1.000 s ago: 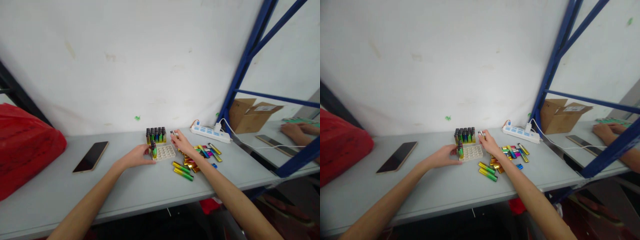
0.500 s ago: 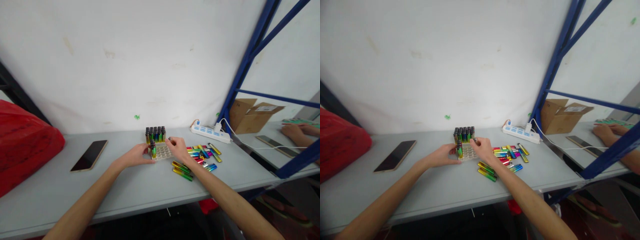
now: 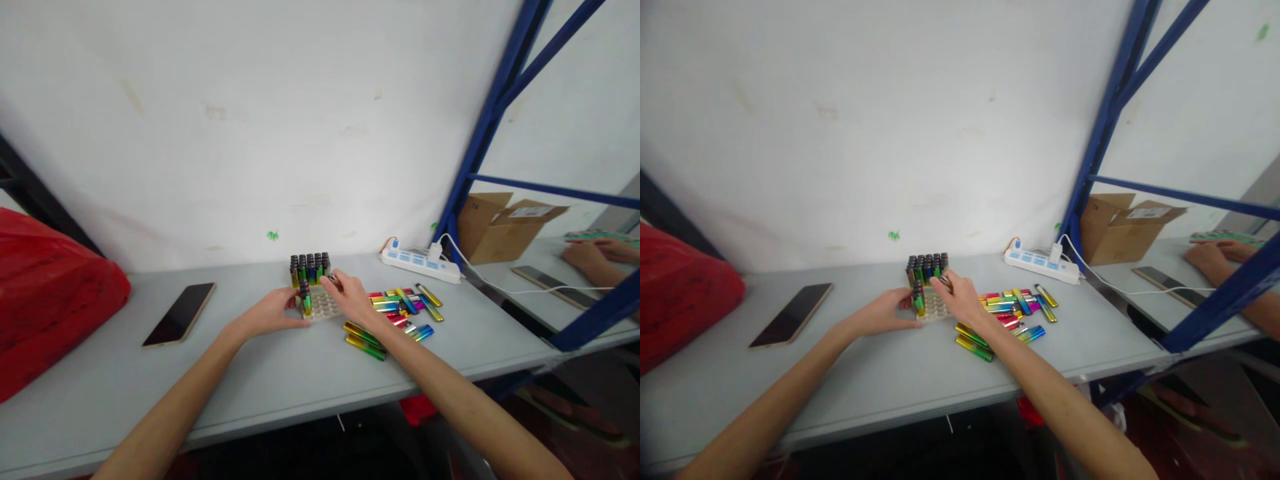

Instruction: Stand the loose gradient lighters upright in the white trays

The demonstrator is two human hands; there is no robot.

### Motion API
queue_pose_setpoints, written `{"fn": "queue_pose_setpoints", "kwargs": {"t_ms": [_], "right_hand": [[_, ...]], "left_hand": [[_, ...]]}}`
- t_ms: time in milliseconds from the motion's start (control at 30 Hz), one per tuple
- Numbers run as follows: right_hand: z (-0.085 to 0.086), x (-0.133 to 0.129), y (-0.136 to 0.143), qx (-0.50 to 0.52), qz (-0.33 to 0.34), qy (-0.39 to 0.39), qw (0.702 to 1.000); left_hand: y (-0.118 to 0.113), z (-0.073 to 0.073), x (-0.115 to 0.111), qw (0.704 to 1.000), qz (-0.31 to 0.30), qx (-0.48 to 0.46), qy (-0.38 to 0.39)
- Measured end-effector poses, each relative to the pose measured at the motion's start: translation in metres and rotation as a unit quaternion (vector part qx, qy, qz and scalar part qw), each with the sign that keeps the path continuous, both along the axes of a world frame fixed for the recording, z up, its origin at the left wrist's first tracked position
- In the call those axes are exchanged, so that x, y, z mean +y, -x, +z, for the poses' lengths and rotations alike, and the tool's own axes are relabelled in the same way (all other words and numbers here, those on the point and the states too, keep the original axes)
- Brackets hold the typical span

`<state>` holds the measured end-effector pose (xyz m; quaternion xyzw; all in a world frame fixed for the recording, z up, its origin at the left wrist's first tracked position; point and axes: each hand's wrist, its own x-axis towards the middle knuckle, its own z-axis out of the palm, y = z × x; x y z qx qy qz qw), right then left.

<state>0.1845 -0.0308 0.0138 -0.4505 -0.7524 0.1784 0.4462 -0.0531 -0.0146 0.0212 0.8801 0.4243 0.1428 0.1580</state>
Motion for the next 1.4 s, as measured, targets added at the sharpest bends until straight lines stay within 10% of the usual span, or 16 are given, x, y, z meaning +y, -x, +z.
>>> {"fn": "queue_pose_setpoints", "kwargs": {"t_ms": [233, 667, 1067, 1400], "right_hand": [[0.000, -0.002, 0.002, -0.122, 0.077, -0.093, 0.985], [-0.002, -0.003, 0.006, -0.181, 0.161, -0.026, 0.970], [-0.002, -0.003, 0.006, -0.221, 0.126, -0.064, 0.965], [0.015, 0.013, -0.055, -0.378, -0.103, 0.055, 0.918]], "left_hand": [[0.000, 0.000, -0.001, 1.000, 0.006, -0.002, -0.002], [0.003, -0.004, 0.003, 1.000, -0.002, -0.009, -0.003], [0.002, -0.002, 0.002, 1.000, -0.001, -0.006, 0.001], [0.001, 0.000, 0.001, 1.000, 0.004, 0.002, 0.012]]}}
